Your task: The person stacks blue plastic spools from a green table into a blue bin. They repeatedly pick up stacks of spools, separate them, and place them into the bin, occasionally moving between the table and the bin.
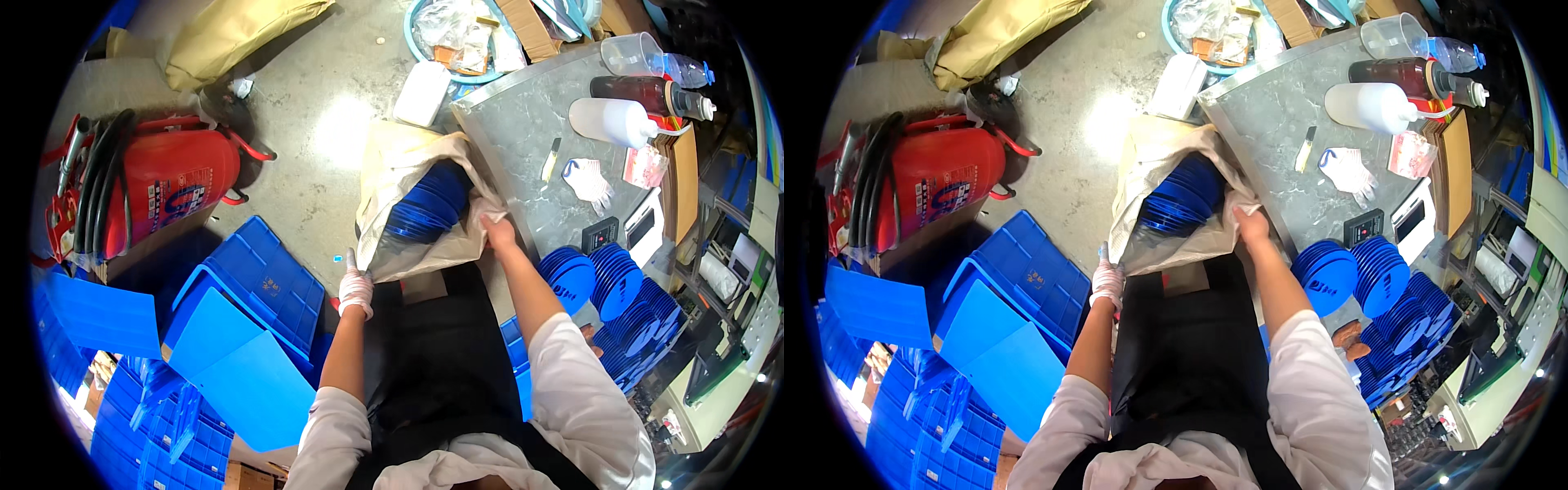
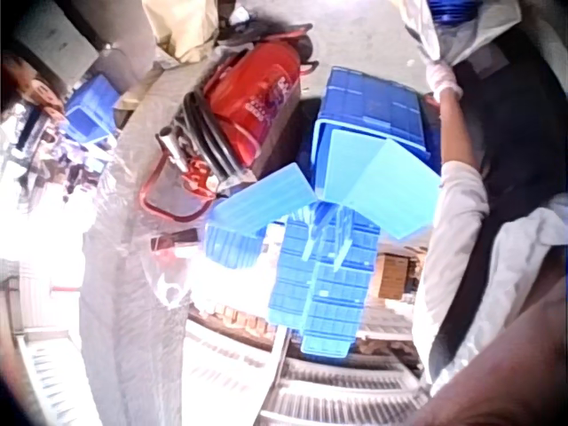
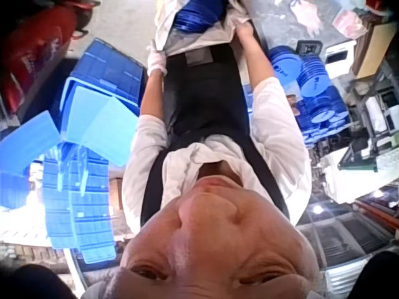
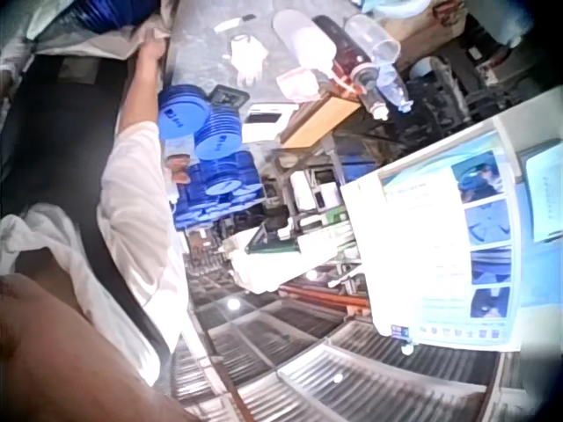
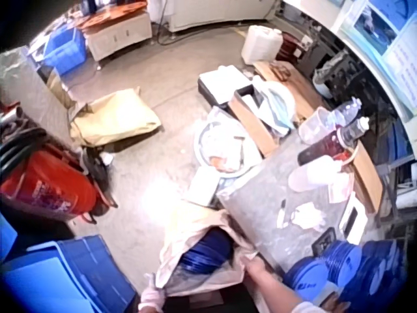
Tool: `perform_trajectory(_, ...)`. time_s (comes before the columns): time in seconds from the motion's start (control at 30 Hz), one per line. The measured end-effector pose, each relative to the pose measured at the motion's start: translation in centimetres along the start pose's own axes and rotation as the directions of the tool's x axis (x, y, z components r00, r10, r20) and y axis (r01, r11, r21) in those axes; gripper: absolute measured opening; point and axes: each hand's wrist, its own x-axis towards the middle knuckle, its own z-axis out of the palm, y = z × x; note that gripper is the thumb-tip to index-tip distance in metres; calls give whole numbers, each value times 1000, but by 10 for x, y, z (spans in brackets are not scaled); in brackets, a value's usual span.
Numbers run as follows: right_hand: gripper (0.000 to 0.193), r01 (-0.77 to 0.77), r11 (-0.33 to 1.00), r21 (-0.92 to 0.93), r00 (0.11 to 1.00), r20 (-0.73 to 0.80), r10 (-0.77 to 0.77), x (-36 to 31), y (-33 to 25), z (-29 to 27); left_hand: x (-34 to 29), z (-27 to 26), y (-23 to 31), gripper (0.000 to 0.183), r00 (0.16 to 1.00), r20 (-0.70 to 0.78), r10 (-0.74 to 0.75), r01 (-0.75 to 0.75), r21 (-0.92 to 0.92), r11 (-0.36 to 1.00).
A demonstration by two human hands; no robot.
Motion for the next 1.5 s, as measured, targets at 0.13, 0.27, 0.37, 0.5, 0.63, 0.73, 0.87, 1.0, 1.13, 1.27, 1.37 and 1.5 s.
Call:
perform_trajectory(0.13,43,416,661,-625,902,190,-389,-69,-49,31,16,8,-25,52,996,-85,20,-36,-189,981)
perform_trajectory(0.27,32,202,960,-194,963,-136,-231,-59,25,-37,13,20,0,27,974,-66,217,-212,77,974)
perform_trajectory(0.37,26,43,889,-455,982,-144,-121,-46,14,-45,-5,24,40,32,951,-154,267,-288,-137,948)
perform_trajectory(0.5,28,-66,873,-484,981,-189,-30,-53,-9,-45,-23,26,56,45,940,-81,331,-340,-161,927)
perform_trajectory(0.63,30,-11,959,-284,982,-182,-43,-36,66,-43,-58,9,52,84,924,220,314,-277,-186,943)
perform_trajectory(0.73,37,184,901,-392,958,-134,-254,-86,47,-48,-67,19,3,81,898,180,401,-320,-357,878)
perform_trajectory(0.87,36,230,923,-310,973,40,-229,-130,24,-61,-82,-27,-43,70,930,183,320,-231,-386,893)
perform_trajectory(1.0,31,421,817,-394,907,212,-364,-169,-58,-54,-120,-133,-103,63,966,180,184,-144,-210,967)
perform_trajectory(1.13,31,626,727,-284,766,399,-504,-185,-127,-39,-124,-198,-195,55,969,-220,109,-154,-196,968)
perform_trajectory(1.27,25,637,756,-149,738,400,-543,-159,-125,-22,-155,-251,-254,52,911,-412,-31,-55,-196,979)
perform_trajectory(1.37,25,559,795,-236,817,324,-478,-163,-119,-24,-173,-270,-253,50,950,-305,-59,7,-170,985)
perform_trajectory(1.5,34,477,789,-388,869,341,-358,-181,-123,-38,-145,-280,-229,57,998,-4,70,-70,50,996)
